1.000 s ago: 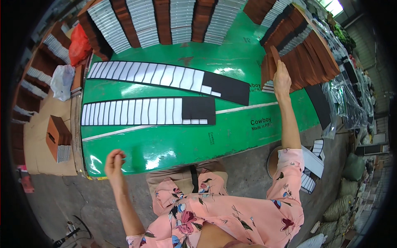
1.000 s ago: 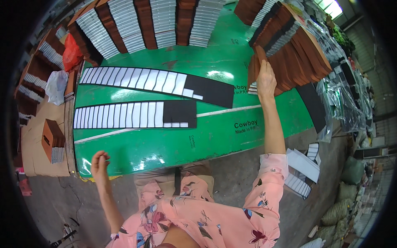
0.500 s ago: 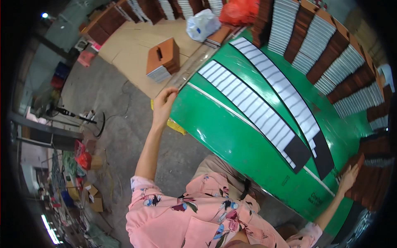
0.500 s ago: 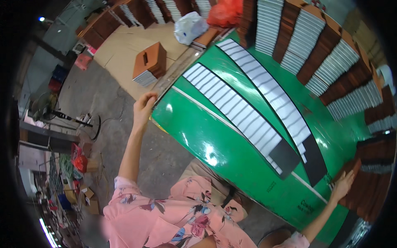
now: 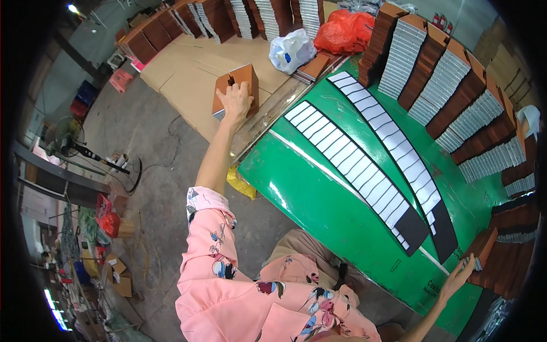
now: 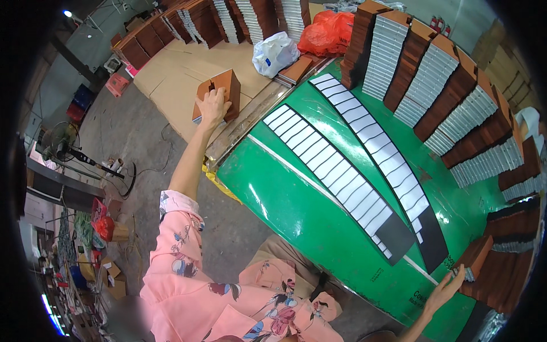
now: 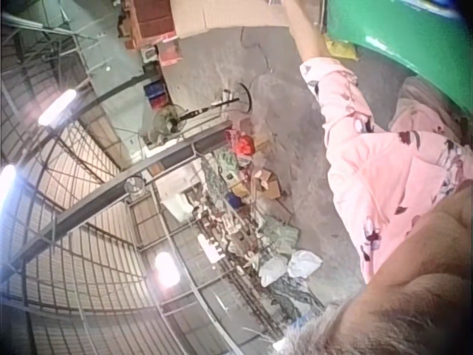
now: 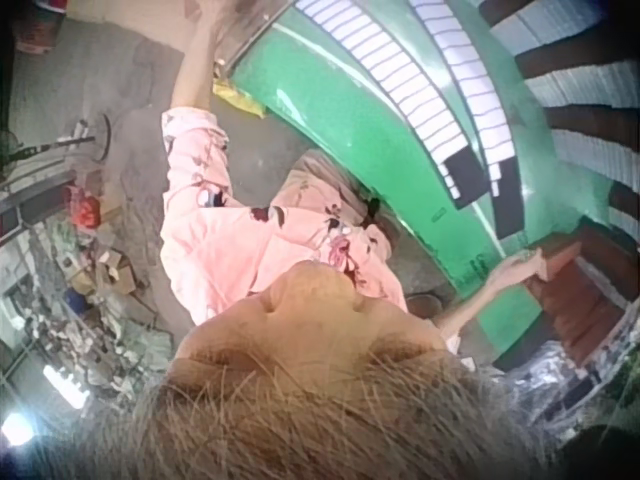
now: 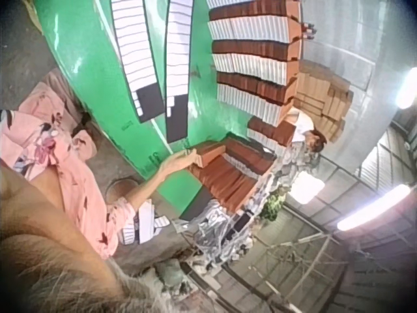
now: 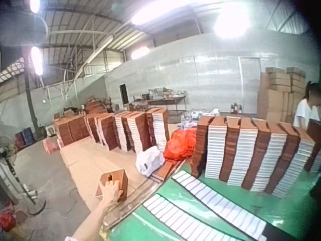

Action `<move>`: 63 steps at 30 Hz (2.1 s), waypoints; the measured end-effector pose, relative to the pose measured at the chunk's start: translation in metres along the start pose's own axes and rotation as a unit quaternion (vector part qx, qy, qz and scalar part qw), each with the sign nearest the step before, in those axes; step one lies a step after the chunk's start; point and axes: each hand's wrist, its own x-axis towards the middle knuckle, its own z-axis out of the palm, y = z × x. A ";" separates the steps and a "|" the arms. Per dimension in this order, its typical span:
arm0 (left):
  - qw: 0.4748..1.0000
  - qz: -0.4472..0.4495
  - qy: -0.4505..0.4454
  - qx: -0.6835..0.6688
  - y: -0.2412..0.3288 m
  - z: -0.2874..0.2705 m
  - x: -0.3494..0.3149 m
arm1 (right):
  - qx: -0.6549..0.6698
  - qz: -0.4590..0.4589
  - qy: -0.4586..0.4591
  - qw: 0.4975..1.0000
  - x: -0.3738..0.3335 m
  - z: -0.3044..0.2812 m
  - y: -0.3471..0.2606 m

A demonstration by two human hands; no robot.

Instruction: The recorder is assembling small rectangular tiles by applying black and white adhesive strips and then stacking them.

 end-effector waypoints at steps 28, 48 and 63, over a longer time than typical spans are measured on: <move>0.693 0.436 -0.058 -0.571 0.306 -0.201 -0.218 | 0.332 0.092 -0.195 0.918 -0.105 0.057 -0.191; 0.473 0.179 -0.369 -0.780 0.295 -0.137 -0.200 | 0.116 -0.002 -0.205 0.972 -0.048 0.052 -0.100; 0.560 0.630 -0.322 -0.432 0.414 -0.138 -0.180 | 0.410 0.344 -0.159 0.830 -0.064 0.058 -0.110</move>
